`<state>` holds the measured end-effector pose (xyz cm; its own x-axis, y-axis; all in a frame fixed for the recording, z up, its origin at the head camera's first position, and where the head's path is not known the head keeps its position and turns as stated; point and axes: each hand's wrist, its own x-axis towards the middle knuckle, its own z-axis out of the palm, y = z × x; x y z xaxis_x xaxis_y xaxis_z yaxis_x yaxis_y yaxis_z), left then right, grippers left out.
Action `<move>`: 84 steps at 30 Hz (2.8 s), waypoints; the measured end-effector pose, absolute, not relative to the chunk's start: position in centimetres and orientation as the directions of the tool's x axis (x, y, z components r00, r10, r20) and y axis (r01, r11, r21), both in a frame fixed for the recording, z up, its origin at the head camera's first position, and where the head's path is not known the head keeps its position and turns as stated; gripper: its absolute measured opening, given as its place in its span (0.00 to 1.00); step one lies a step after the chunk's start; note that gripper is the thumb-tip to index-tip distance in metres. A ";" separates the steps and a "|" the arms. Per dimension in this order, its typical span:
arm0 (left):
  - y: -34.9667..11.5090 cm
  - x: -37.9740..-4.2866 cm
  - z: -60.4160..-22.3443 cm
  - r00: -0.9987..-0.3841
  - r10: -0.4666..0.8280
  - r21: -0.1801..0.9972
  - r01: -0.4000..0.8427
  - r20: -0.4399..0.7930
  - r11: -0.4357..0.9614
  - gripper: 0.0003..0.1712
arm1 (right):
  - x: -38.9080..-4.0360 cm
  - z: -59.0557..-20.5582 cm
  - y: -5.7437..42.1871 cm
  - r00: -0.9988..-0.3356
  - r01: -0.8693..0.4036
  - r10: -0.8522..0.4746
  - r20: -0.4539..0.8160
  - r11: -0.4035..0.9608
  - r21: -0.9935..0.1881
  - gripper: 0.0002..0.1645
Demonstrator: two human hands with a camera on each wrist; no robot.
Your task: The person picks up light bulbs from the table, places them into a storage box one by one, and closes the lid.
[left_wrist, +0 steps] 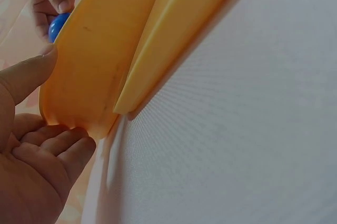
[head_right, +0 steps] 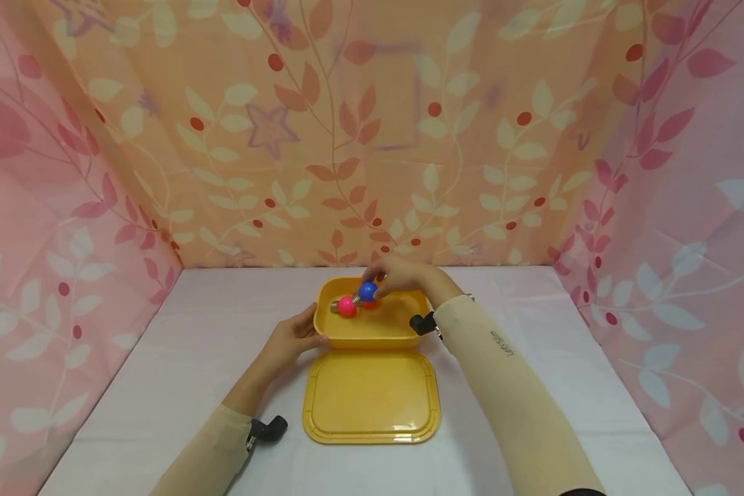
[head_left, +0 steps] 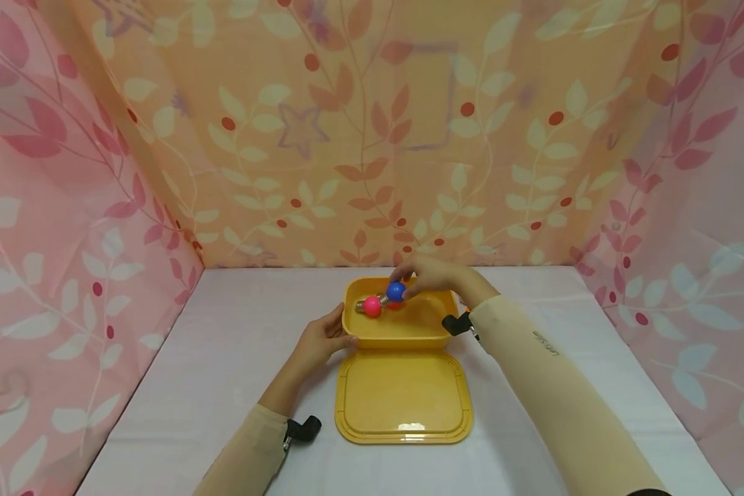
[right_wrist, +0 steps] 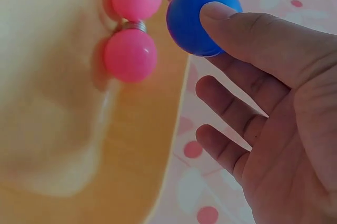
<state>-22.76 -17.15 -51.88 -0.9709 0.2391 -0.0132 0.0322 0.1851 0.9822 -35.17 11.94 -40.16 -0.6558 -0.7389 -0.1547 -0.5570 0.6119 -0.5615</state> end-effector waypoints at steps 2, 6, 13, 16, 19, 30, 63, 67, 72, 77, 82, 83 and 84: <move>-17.2 -22.8 -51.9 -0.971 0.240 0.982 0.036 -0.010 0.183 0.51 | -35.2 -40.5 11.6 -0.649 -0.566 -0.745 -0.154 0.608 -0.556 0.21; -17.2 -22.9 -51.9 -0.970 0.243 0.983 0.034 -0.012 0.182 0.51 | -35.0 -41.0 10.9 -0.646 -0.563 -0.743 -0.177 0.620 -0.547 0.23; -17.2 -22.9 -52.0 -0.970 0.244 0.982 0.038 -0.008 0.184 0.51 | -34.9 -42.1 10.2 -0.643 -0.544 -0.734 -0.218 0.639 -0.544 0.20; -17.2 -22.9 -52.1 -0.971 0.241 0.982 0.039 -0.006 0.182 0.51 | -34.7 -42.6 9.9 -0.647 -0.528 -0.727 -0.231 0.646 -0.551 0.20; -17.1 -22.9 -52.0 -0.971 0.237 0.982 0.038 -0.007 0.185 0.51 | -34.5 -43.0 9.6 -0.653 -0.516 -0.717 -0.242 0.656 -0.550 0.21; -17.2 -22.9 -52.0 -0.971 0.240 0.986 0.032 -0.009 0.166 0.51 | -34.1 -44.3 8.6 -0.661 -0.567 -0.715 -0.228 0.675 -0.473 0.20; -17.1 -22.4 -52.1 -0.979 0.201 0.981 0.005 -0.034 0.195 0.52 | -28.0 -42.3 15.8 -0.857 -0.466 -0.469 0.213 0.529 -0.709 0.23; -17.0 -22.4 -52.0 -0.978 0.205 0.981 0.005 -0.035 0.192 0.52 | -26.9 -42.6 16.5 -0.868 -0.465 -0.432 0.245 0.534 -0.707 0.24; -16.9 -22.4 -51.9 -0.979 0.201 0.980 0.005 -0.035 0.197 0.52 | -25.6 -42.9 17.0 -0.870 -0.473 -0.404 0.282 0.526 -0.707 0.24; -16.8 -22.5 -51.9 -0.980 0.192 0.981 -0.009 -0.048 0.196 0.52 | -24.4 -42.9 17.6 -0.871 -0.474 -0.392 0.296 0.516 -0.713 0.25; -16.6 -22.6 -52.0 -0.980 0.189 0.979 -0.023 -0.062 0.202 0.52 | -23.6 -42.9 18.2 -0.874 -0.472 -0.372 0.311 0.502 -0.725 0.24; -16.6 -22.6 -52.0 -0.980 0.191 0.979 -0.022 -0.061 0.204 0.52 | -23.5 -42.9 18.4 -0.874 -0.473 -0.371 0.315 0.498 -0.727 0.24; -16.7 -22.6 -52.0 -0.980 0.192 0.978 -0.016 -0.057 0.206 0.52 | -23.4 -42.9 18.5 -0.872 -0.476 -0.372 0.318 0.495 -0.727 0.24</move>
<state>-22.61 -16.66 -52.02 -0.9798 0.1916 -0.0567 -0.0163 0.2061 0.9784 -23.45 18.46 -42.92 -0.8722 -0.3716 0.3181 -0.4760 0.4951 -0.7268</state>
